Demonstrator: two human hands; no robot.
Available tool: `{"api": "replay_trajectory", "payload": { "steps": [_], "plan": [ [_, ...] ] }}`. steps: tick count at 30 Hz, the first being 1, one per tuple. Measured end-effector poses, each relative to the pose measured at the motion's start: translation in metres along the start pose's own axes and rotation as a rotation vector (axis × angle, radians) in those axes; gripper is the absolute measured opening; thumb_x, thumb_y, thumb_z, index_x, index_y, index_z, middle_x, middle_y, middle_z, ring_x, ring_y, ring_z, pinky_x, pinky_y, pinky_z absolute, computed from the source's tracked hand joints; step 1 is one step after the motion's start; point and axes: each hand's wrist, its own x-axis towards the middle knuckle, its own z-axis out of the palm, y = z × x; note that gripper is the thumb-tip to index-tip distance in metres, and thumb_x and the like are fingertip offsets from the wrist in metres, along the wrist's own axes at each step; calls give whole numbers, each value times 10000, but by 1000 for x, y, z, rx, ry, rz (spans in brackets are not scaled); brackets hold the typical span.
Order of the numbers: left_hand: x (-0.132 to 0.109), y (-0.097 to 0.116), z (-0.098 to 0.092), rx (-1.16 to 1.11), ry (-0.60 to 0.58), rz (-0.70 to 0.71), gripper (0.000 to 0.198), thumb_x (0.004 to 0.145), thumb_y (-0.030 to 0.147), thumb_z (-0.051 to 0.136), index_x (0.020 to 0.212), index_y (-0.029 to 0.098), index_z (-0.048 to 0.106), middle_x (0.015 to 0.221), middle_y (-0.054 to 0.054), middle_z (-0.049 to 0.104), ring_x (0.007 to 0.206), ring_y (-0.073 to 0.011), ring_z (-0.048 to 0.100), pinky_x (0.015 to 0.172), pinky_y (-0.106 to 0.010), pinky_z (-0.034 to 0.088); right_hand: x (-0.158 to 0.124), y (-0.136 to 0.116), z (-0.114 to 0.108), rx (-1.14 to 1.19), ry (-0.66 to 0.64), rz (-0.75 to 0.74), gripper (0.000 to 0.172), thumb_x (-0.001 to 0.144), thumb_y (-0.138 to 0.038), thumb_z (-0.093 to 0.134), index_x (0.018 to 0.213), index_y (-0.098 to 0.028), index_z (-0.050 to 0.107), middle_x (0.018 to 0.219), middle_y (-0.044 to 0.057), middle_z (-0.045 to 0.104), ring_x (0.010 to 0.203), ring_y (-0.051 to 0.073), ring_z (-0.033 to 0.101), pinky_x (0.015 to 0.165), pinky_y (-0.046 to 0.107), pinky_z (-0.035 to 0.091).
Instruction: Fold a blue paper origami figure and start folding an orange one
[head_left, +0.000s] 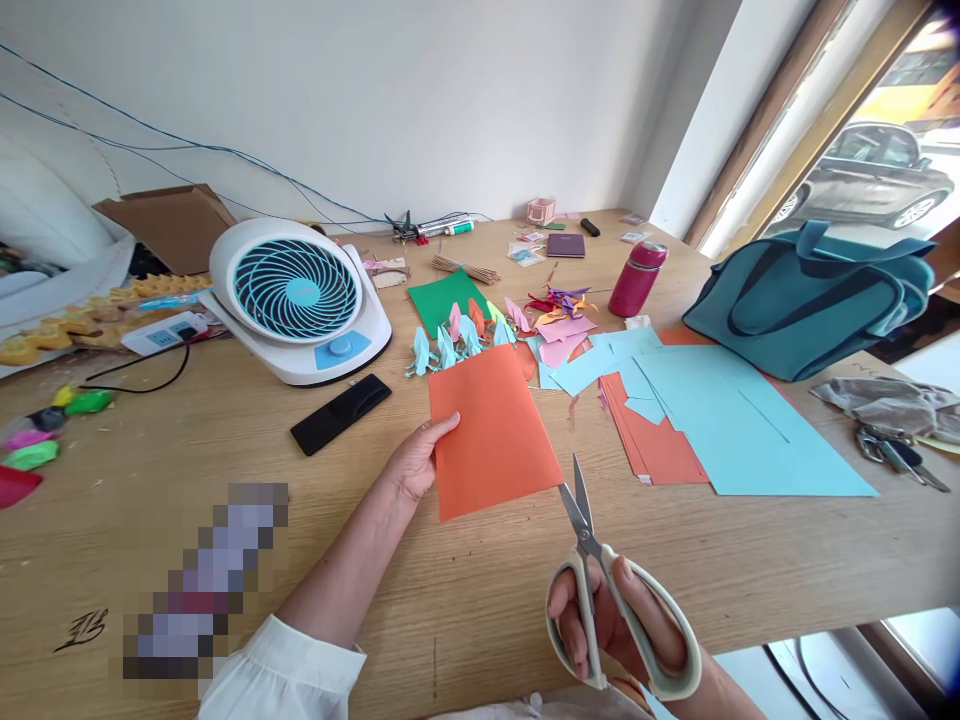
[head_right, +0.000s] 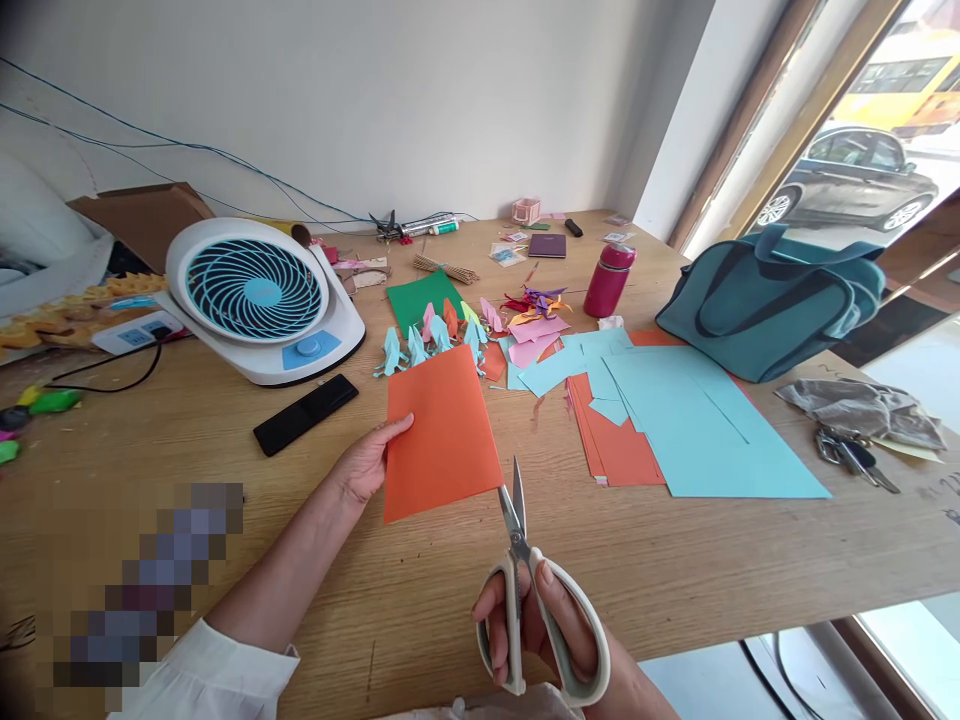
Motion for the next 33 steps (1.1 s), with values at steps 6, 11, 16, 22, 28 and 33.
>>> {"api": "replay_trajectory", "payload": {
  "steps": [6,11,16,22,28,33],
  "plan": [
    [-28,-42,-11,237,-59,-8,410,668,230,855,1028,114,696,1029,-146,752,921,-270,730,840,-367,578,-41,28,-13,196,64,92,700,949,-692,338,1009,-91,693,700,82,632,576,136,595,546,235,426],
    [-46,-54,-14,575,83,291,680,576,233,902,1190,164,620,1192,-156,672,1128,-340,636,992,-444,489,-59,32,-20,185,78,133,712,957,-678,331,986,-66,695,662,87,631,569,151,610,554,248,419],
    [-62,-65,3,1346,255,741,746,732,215,765,1419,188,476,1446,-186,468,1372,-391,406,1146,-524,287,-69,45,-18,243,117,137,679,964,-660,335,956,-81,691,648,68,615,546,131,574,545,240,389],
    [-52,-118,43,1647,-25,753,569,957,385,492,1487,203,398,1575,-164,347,1480,-352,253,1189,-547,194,-74,59,-28,314,108,146,706,939,-700,342,931,-88,692,633,56,604,526,132,566,546,250,390],
    [-44,-144,54,1813,-85,722,613,968,422,465,1526,205,333,1620,-133,256,1513,-330,163,1208,-570,114,-90,59,-40,304,112,196,716,922,-725,350,930,-91,684,629,38,573,540,117,543,555,232,363],
    [-58,-155,63,1886,-92,701,630,974,438,449,1531,171,326,1623,-143,237,1511,-338,166,1204,-574,141,-112,56,-52,261,107,215,705,943,-702,320,953,-94,676,641,39,558,553,116,511,574,240,351]
  ]
}}
